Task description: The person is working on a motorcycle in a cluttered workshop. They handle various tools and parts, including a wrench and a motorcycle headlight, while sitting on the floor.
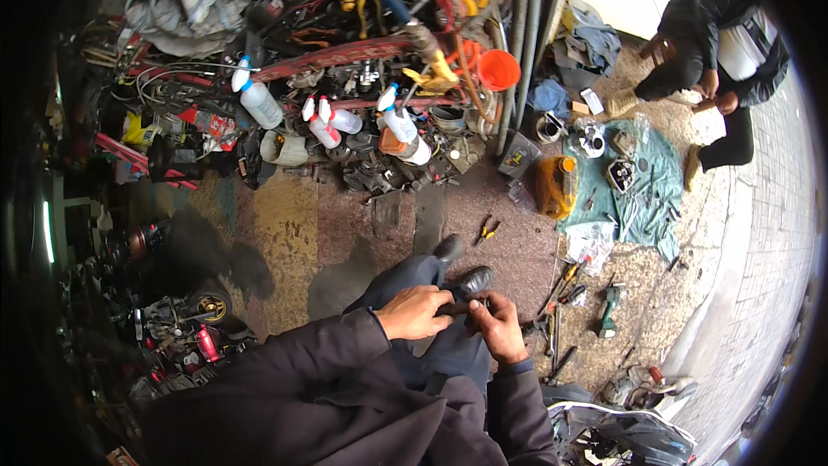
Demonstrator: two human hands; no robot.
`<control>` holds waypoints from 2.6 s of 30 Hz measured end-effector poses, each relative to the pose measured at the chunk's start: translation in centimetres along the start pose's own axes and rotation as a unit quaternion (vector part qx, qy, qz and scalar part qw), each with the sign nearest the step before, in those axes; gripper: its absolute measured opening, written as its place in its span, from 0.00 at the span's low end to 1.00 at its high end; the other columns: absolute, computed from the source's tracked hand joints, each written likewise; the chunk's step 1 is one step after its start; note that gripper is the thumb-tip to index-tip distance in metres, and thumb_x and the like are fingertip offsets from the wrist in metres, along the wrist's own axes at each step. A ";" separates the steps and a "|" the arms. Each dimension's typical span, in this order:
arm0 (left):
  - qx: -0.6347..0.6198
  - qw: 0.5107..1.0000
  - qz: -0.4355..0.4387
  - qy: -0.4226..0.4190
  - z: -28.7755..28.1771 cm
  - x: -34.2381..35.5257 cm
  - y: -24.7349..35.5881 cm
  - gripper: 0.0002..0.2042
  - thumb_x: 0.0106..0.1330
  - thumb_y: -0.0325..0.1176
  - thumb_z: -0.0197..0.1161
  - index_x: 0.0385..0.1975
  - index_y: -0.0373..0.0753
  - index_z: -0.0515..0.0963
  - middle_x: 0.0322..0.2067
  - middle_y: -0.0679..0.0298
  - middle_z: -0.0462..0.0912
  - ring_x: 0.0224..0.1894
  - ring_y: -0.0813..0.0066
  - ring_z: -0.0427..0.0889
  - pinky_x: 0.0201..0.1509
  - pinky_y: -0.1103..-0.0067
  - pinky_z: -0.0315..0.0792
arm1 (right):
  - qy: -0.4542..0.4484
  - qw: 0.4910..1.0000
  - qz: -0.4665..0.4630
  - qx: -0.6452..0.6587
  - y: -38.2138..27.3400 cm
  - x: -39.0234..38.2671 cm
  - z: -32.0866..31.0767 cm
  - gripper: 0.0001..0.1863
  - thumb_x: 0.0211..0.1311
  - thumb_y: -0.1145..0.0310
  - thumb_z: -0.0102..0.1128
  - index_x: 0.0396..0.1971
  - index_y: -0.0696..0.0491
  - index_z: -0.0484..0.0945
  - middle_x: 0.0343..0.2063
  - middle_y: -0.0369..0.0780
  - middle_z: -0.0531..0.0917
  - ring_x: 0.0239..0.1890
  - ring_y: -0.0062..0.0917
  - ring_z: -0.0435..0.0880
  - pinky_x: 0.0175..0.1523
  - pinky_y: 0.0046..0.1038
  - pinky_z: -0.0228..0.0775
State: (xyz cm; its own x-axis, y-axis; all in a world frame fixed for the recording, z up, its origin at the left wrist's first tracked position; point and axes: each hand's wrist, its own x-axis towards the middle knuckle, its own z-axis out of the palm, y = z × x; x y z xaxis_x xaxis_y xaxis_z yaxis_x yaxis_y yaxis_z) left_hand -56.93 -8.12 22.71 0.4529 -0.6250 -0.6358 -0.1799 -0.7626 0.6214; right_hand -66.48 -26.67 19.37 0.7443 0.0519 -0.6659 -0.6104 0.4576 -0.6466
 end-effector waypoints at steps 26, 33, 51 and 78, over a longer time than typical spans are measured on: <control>-0.287 0.786 0.042 0.546 -42.7 -17.0 -38.1 0.07 0.66 0.24 0.62 0.42 0.33 0.75 0.31 0.69 0.78 0.32 0.88 0.74 0.36 0.88 0.70 | 0.093 0.988 -0.111 -0.048 -1.7 23.8 37.6 0.12 0.69 0.65 0.58 0.40 0.60 0.76 0.20 0.37 0.78 0.19 0.18 0.76 0.25 0.21 0.71; -0.287 0.749 0.068 0.594 -40.9 -12.0 -42.5 0.06 0.66 0.24 0.62 0.39 0.33 0.76 0.30 0.68 0.80 0.31 0.87 0.76 0.34 0.86 0.71 | 0.080 0.981 -0.168 -0.051 -4.2 29.8 39.3 0.12 0.68 0.65 0.59 0.38 0.60 0.76 0.19 0.35 0.77 0.20 0.18 0.75 0.25 0.23 0.71; -0.386 0.742 0.131 0.533 -18.9 14.6 -56.7 0.04 0.67 0.23 0.58 0.40 0.34 0.74 0.26 0.73 0.73 0.26 0.88 0.69 0.30 0.89 0.64 | -0.013 0.854 -0.514 -0.081 -4.7 53.9 34.1 0.13 0.66 0.67 0.61 0.43 0.61 0.75 0.25 0.36 0.81 0.24 0.16 0.79 0.29 0.18 0.71; -0.320 0.792 0.030 0.519 -17.0 10.7 -65.0 0.06 0.66 0.24 0.60 0.40 0.31 0.75 0.31 0.69 0.77 0.31 0.87 0.73 0.33 0.87 0.68 | 0.230 0.395 -0.701 -0.548 -21.5 74.8 35.8 0.13 0.60 0.66 0.54 0.41 0.53 0.79 0.38 0.50 0.82 0.43 0.46 0.81 0.49 0.45 0.72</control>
State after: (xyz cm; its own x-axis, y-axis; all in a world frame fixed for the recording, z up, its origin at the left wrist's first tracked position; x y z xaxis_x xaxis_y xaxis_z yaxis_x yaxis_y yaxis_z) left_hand -25.52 37.61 -16.67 0.9941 0.0703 -0.0829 0.0998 -0.2886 0.9522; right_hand 12.05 -0.88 -3.25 0.5848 0.1472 0.7977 0.3746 -0.9213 -0.1046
